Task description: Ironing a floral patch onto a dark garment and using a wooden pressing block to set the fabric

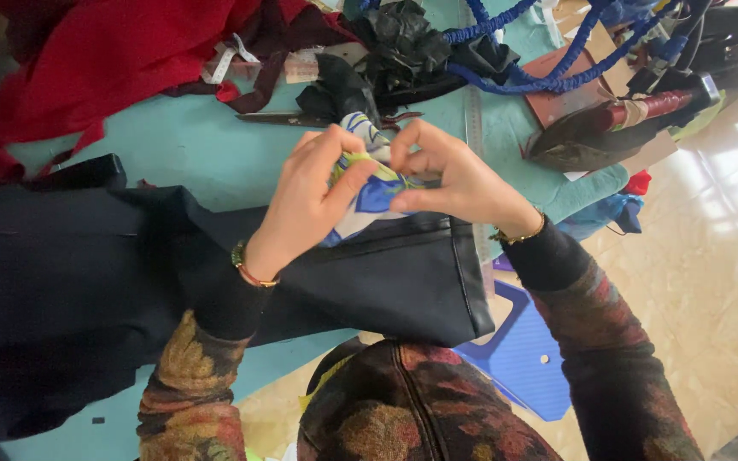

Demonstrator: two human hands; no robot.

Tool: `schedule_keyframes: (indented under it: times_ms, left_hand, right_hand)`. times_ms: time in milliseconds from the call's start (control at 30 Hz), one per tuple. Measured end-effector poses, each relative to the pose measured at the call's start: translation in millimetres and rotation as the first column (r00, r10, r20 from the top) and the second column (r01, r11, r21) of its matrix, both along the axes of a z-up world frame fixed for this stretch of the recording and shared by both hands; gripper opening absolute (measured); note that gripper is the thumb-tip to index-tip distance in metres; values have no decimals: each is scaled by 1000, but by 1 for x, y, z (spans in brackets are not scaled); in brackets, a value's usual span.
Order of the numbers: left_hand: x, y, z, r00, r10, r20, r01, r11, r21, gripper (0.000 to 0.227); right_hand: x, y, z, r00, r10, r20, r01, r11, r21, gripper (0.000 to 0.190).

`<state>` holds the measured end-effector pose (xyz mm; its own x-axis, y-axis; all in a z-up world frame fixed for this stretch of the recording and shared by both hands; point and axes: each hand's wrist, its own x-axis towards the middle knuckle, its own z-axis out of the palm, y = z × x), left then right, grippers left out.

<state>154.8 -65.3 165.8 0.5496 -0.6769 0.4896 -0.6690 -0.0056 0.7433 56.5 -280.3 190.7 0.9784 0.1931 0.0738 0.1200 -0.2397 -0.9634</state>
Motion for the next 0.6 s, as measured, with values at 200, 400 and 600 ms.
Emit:
schedule_keyframes:
  times_ms: [200, 400, 600]
  left_hand:
    - [16, 11, 24, 997, -3, 72, 7, 998, -56, 18]
    - [31, 13, 23, 935, -57, -350, 1, 988, -157, 28]
    - [28, 0, 33, 938, -68, -341, 5, 984, -181, 24]
  right_hand:
    - [7, -31, 6, 991, 61, -116, -90, 958, -271, 23]
    - [17, -80, -6, 986, 164, 19, -158, 974, -163, 29]
    - [19, -70, -8, 968, 243, -70, -207, 922, 327, 54]
